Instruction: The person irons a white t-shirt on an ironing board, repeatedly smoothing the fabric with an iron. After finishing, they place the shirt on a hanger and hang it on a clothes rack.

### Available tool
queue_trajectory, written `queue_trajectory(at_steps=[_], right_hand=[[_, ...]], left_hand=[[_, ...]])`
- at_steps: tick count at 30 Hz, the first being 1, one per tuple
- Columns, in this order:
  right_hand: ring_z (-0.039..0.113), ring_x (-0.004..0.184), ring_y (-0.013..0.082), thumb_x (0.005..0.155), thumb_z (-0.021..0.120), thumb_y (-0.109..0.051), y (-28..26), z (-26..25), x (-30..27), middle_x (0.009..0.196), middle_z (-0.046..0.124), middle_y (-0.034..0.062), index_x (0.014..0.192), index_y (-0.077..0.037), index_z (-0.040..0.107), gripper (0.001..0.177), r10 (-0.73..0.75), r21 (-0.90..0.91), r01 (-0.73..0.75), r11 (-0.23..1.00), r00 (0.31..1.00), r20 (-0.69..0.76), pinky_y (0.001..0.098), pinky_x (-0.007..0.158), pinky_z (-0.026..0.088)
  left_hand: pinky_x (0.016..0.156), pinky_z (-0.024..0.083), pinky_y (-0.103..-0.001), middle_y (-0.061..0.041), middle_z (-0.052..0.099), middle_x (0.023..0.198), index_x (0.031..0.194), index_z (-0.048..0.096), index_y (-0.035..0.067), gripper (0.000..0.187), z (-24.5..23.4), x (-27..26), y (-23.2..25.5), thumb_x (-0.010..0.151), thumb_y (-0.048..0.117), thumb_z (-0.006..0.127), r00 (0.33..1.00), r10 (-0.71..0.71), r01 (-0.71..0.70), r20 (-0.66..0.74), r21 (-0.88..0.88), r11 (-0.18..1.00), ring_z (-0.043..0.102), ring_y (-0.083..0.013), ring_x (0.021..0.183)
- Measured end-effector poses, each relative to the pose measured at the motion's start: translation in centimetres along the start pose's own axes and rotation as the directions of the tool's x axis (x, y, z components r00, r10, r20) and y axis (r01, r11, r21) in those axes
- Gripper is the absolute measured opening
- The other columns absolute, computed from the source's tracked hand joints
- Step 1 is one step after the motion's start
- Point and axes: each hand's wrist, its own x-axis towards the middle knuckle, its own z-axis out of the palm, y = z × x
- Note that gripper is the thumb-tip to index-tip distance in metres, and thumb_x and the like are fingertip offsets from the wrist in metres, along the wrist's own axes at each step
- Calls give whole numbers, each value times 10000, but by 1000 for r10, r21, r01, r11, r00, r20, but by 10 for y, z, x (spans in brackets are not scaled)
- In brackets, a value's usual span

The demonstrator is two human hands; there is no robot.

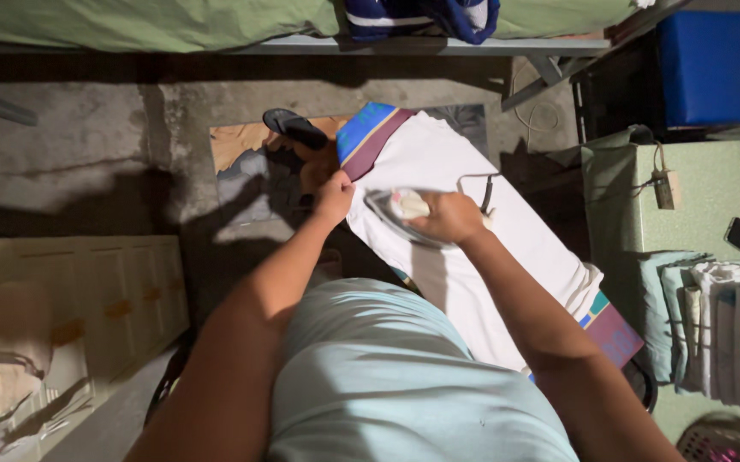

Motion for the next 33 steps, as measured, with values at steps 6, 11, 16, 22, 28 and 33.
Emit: queue_trajectory(at_steps=[6,11,16,22,28,33], right_hand=[[717,780,368,799,816,-540,8,7,9,830,743,192,1050,-86,748,523,309,140,-286,948,933,-183,458,733,551],[750,728,273,822,835,-387,37,-1,6,808,746,151,1007,-47,740,399,354,378,-265,887,916,-188,375,715,561],[729,693,316,719,847,-462,32,-3,-19,806,767,149,1021,-131,771,455,184,285,-181,941,983,17,389,684,554],[696,690,362,678,811,-673,16,40,-34,797,740,126,1009,-174,782,599,-242,-68,238,969,969,-57,484,613,526],[699,727,358,730,804,-644,-6,48,-45,796,739,143,1005,-171,772,548,63,1,-64,998,988,-141,492,662,534],[730,776,298,787,787,-551,23,15,-70,863,770,122,1043,-148,767,478,443,288,-392,874,886,-139,446,716,556]], left_hand=[[775,505,-557,-247,694,946,1035,532,79,184,14,-9,-1,995,241,607,997,39,-33,-69,79,996,650,-503,922],[785,489,-587,-273,697,901,1108,487,95,208,-8,-24,41,1040,284,541,999,-31,24,29,210,977,655,-512,902],[773,484,-611,-260,706,905,1155,462,103,265,-34,-28,66,1048,345,484,989,-56,9,133,327,945,667,-496,888],[781,491,-617,-258,708,978,1131,506,117,252,-32,-22,38,1041,352,500,990,-8,-41,143,337,941,662,-498,920],[797,489,-612,-295,691,969,1100,534,70,193,-33,-18,15,1049,256,544,986,149,-167,81,324,931,656,-526,925],[831,477,-587,-256,673,1012,1132,538,82,207,-46,-27,60,1064,275,569,994,52,-85,97,376,923,628,-490,973]])
